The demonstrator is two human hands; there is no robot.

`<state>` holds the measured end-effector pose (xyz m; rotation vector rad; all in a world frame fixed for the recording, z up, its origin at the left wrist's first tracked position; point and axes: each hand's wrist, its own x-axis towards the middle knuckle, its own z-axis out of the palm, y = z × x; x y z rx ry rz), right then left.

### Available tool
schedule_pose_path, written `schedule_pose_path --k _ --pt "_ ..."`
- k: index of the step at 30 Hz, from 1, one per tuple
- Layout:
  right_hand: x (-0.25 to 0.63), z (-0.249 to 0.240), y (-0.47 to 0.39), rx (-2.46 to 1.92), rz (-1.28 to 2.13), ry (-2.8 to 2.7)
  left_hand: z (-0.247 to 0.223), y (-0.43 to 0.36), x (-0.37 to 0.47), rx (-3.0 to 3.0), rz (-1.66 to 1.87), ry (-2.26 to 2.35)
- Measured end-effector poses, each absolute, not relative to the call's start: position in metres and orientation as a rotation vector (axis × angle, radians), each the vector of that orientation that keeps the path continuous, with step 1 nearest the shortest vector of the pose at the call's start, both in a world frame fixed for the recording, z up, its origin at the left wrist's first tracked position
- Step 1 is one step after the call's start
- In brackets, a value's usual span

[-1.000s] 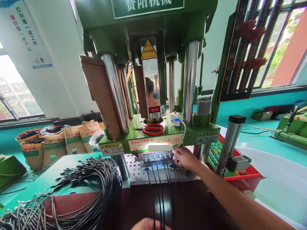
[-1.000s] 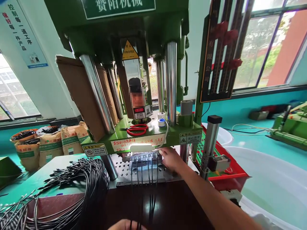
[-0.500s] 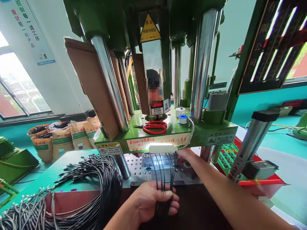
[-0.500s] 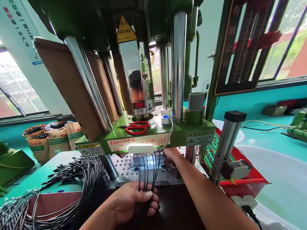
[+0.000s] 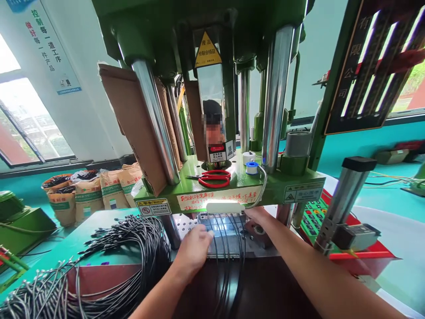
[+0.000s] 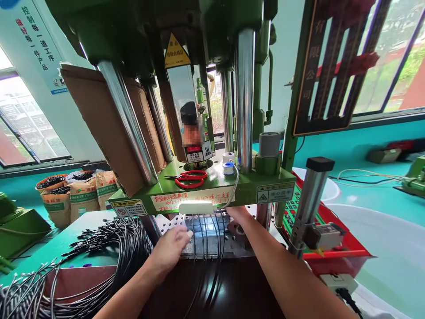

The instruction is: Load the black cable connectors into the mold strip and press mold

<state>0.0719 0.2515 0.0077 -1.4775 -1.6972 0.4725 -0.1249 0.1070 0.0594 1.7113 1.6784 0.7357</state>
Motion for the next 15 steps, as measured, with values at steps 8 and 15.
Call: schedule_pose_path --k 8,15 --pt "0.03 0.028 0.156 -1.552 0.044 -2.116 0.048 0.145 -0.113 2.319 0.573 1.635" --pt "-0.007 0.026 0.151 -1.649 -0.117 -2.211 0.033 0.157 -0.12 2.425 0.395 1.661"
